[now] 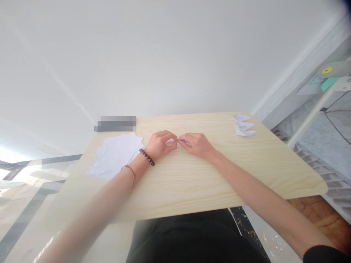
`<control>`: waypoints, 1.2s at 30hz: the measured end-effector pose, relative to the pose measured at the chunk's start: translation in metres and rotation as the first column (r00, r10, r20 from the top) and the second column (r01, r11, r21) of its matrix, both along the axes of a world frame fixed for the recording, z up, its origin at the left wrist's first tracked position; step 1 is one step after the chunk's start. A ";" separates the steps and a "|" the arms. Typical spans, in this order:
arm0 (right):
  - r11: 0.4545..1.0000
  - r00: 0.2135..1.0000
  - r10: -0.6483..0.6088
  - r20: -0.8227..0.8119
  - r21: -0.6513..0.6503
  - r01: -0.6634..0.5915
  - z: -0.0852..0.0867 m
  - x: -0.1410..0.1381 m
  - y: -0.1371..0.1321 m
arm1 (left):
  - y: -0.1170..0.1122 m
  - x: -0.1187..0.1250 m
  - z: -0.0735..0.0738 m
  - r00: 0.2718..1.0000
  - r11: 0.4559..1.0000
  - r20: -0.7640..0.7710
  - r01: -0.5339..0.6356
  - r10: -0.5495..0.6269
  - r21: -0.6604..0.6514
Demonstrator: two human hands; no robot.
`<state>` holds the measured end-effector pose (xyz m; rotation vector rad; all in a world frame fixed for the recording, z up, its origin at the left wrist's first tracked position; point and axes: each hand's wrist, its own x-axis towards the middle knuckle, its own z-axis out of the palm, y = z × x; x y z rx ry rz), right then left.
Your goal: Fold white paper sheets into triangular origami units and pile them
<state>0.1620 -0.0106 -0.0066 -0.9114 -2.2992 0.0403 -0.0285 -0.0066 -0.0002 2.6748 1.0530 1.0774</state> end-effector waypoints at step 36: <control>0.999 0.999 -0.037 -0.027 -0.025 0.036 0.003 0.010 0.008 | 0.007 -0.009 -0.002 0.999 1.000 0.044 0.013 -0.013 -0.005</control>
